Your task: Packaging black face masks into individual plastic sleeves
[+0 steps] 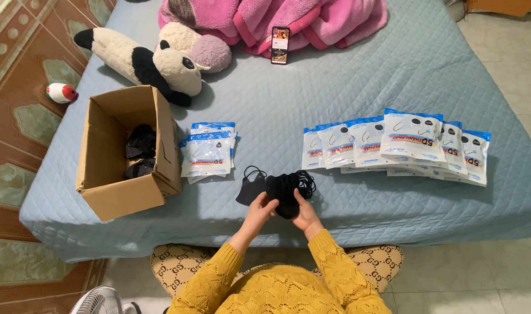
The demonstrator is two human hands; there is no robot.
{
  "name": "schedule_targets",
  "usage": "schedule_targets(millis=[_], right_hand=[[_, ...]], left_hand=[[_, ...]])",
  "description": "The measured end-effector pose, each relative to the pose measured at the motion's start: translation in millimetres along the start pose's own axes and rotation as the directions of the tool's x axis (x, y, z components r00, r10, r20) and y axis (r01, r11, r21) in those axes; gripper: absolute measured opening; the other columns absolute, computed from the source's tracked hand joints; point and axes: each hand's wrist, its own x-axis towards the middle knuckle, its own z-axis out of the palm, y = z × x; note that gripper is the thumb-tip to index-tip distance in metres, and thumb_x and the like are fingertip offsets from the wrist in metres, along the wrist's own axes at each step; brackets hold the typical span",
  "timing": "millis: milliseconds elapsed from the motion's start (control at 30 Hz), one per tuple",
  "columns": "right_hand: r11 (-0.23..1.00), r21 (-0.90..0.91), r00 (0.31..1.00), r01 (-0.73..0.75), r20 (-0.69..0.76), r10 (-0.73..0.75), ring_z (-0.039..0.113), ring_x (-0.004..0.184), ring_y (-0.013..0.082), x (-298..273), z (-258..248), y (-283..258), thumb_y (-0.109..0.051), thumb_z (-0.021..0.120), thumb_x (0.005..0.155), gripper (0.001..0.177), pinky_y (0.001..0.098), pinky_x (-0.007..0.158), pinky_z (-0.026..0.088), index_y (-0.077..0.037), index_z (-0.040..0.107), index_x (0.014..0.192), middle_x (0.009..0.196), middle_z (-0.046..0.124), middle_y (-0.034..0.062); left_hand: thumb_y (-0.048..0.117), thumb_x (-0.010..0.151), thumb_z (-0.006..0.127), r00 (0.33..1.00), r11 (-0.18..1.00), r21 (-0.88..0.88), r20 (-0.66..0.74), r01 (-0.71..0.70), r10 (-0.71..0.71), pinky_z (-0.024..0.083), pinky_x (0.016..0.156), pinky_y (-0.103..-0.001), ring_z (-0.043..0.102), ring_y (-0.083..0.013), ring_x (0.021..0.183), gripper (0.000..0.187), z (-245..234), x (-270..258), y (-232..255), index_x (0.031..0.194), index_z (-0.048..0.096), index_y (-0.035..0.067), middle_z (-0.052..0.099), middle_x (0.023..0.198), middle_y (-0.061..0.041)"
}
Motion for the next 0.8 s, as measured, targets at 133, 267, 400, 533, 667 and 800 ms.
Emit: schedule_targets(millis=[133, 267, 400, 533, 667, 800], right_hand=[[1.000, 0.002, 0.999, -0.015, 0.029, 0.014, 0.071, 0.110, 0.0322, -5, 9, 4, -0.041, 0.076, 0.091, 0.042, 0.0483, 0.102, 0.055, -0.008, 0.073, 0.117, 0.117, 0.075, 0.0157], [0.999, 0.004, 0.994, -0.048, 0.099, 0.047, 0.067, 0.118, 0.0327, 1, 4, 6, -0.050, 0.070, 0.093, 0.048, 0.0515, 0.108, 0.050, -0.011, 0.071, 0.122, 0.123, 0.072, 0.0117], [0.992, -0.005, 0.979, -0.122, 0.164, 0.122, 0.067, 0.117, 0.0297, -25, 37, 1, -0.064, 0.064, 0.089, 0.055, 0.0509, 0.106, 0.051, -0.017, 0.068, 0.118, 0.119, 0.071, 0.0058], [0.987, -0.014, 0.975, -0.159, 0.157, 0.160, 0.070, 0.108, 0.0340, -26, 29, 3, -0.065, 0.067, 0.086, 0.054, 0.0545, 0.102, 0.055, -0.016, 0.070, 0.109, 0.108, 0.073, 0.0102], [0.960, -0.158, 0.959, -0.230, 0.131, 0.251, 0.072, 0.104, 0.0336, -36, 30, 2, -0.061, 0.063, 0.092, 0.049, 0.0551, 0.096, 0.058, -0.014, 0.069, 0.105, 0.103, 0.073, 0.0117], [0.865, -0.442, 0.960, -0.235, 0.034, 0.278, 0.071, 0.107, 0.0306, -63, 46, 9, -0.050, 0.069, 0.093, 0.051, 0.0550, 0.095, 0.058, -0.009, 0.067, 0.124, 0.115, 0.073, 0.0116]], left_hand=[[0.030, 0.092, 0.078, 0.999, 0.997, 0.076, -0.035, -0.005, 0.007, 0.054, 0.060, -0.030, 0.067, -0.0177, 0.076, 0.045, 2, 2, 4, 0.126, 0.061, 0.007, 0.069, 0.094, -0.011], [0.031, 0.095, 0.077, 0.997, 1.000, -0.010, -0.080, -0.014, 0.014, 0.057, 0.082, -0.041, 0.066, -0.0276, 0.101, 0.051, 1, -9, 35, 0.131, 0.057, 0.000, 0.067, 0.112, -0.020], [0.036, 0.099, 0.073, 0.984, 0.996, 0.009, -0.155, -0.092, 0.092, 0.053, 0.081, -0.038, 0.062, -0.0221, 0.093, 0.036, -5, -19, 71, 0.115, 0.063, 0.006, 0.064, 0.098, -0.013], [0.036, 0.099, 0.071, 0.977, 0.991, 0.067, -0.171, -0.115, 0.125, 0.052, 0.081, -0.041, 0.061, -0.0235, 0.092, 0.034, -12, -14, 78, 0.109, 0.060, 0.006, 0.063, 0.095, -0.014], [0.037, 0.100, 0.069, 0.966, 0.974, 0.178, -0.192, -0.137, 0.171, 0.053, 0.078, -0.041, 0.062, -0.0240, 0.088, 0.031, -20, -10, 74, 0.105, 0.059, 0.008, 0.065, 0.091, -0.014], [0.035, 0.102, 0.066, 0.936, 0.849, 0.495, -0.174, -0.186, 0.307, 0.055, 0.075, -0.045, 0.068, -0.0363, 0.089, 0.031, -20, -25, 103, 0.109, 0.059, 0.006, 0.064, 0.091, -0.019]])
